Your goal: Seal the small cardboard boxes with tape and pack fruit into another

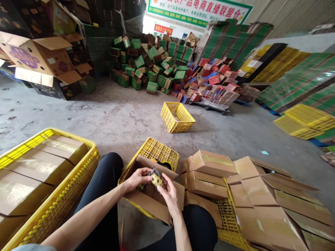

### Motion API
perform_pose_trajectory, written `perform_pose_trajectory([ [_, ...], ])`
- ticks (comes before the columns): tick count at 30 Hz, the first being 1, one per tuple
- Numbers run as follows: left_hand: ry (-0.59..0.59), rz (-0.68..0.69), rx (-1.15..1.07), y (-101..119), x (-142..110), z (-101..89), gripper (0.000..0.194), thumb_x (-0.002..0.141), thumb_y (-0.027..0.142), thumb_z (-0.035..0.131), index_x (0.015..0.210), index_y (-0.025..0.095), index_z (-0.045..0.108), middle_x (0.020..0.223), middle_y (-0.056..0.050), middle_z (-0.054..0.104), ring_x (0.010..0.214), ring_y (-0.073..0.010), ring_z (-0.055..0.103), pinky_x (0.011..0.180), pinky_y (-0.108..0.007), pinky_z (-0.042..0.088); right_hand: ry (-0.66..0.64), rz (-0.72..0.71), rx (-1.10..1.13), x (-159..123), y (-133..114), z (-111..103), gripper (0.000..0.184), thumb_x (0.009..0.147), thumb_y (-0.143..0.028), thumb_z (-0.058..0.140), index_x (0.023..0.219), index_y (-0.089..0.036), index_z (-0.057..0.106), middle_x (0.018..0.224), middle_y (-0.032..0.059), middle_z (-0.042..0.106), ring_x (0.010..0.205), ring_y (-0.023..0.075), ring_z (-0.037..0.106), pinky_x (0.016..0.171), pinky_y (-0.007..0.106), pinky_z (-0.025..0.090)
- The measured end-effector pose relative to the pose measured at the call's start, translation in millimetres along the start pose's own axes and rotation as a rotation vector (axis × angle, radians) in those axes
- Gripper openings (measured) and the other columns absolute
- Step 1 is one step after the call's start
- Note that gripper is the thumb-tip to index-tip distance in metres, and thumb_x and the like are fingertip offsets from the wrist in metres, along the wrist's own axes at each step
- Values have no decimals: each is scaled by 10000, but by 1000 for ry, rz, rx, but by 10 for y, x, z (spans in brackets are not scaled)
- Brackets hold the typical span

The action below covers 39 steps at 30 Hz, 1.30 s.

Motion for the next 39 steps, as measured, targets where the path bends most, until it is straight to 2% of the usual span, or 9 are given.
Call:
perform_pose_trajectory([
  [6, -8, 31, -4, 0, 5, -4, 496, 752, 408, 936, 1149, 178, 750, 1095, -92, 738, 948, -197, 683, 864, -286, 496, -3, 53, 14, -26, -60, 22, 689, 757, -523, 863, 1365, -261, 674, 1452, 92, 661, 1361, 346, 605, 1166, 495, 487],
  [10, -24, 46, -6, -12, 15, -15, 481, 769, 376, 929, 1161, 166, 744, 1095, -99, 739, 942, -193, 682, 870, -287, 494, -1, 83, -2, -28, -50, 15, 678, 772, -569, 843, 1353, -261, 682, 1437, 98, 673, 1282, 350, 666, 1133, 509, 515],
  [16, -21, 41, -7, -9, 10, -16, 510, 762, 398, 932, 1175, 166, 744, 1100, -105, 744, 984, -219, 687, 908, -314, 493, 12, 66, -9, -20, -38, 5, 676, 730, -596, 867, 1289, -245, 724, 1365, 110, 718, 1201, 360, 711, 1066, 512, 563],
  [21, -3, 20, -11, -6, 16, -16, 544, 723, 427, 954, 1157, 171, 749, 1101, -103, 744, 979, -226, 693, 907, -321, 498, 7, 59, -19, -18, -48, 5, 648, 745, -574, 869, 1280, -238, 727, 1339, 113, 731, 1191, 352, 714, 1060, 498, 564],
  [33, -17, 29, -25, 8, 4, -2, 544, 743, 403, 945, 1179, 154, 734, 1115, -111, 737, 972, -214, 691, 888, -304, 511, 12, 30, -30, -22, -110, 13, 619, 728, -590, 878, 1215, -229, 754, 1295, 119, 748, 1191, 349, 710, 1072, 497, 553],
  [39, -6, 10, -19, 10, 14, -8, 540, 732, 419, 949, 1156, 157, 742, 1114, -109, 744, 973, -226, 692, 888, -311, 506, 24, 76, 30, -30, -103, 34, 657, 698, -595, 894, 1217, -217, 750, 1255, 127, 764, 1113, 360, 743, 955, 486, 623],
])
Point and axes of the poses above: each hand's wrist, its own x-axis towards the middle knuckle, its own z-axis out of the palm, y = z × x, the point moved 5 cm from there along x, towards the middle knuckle
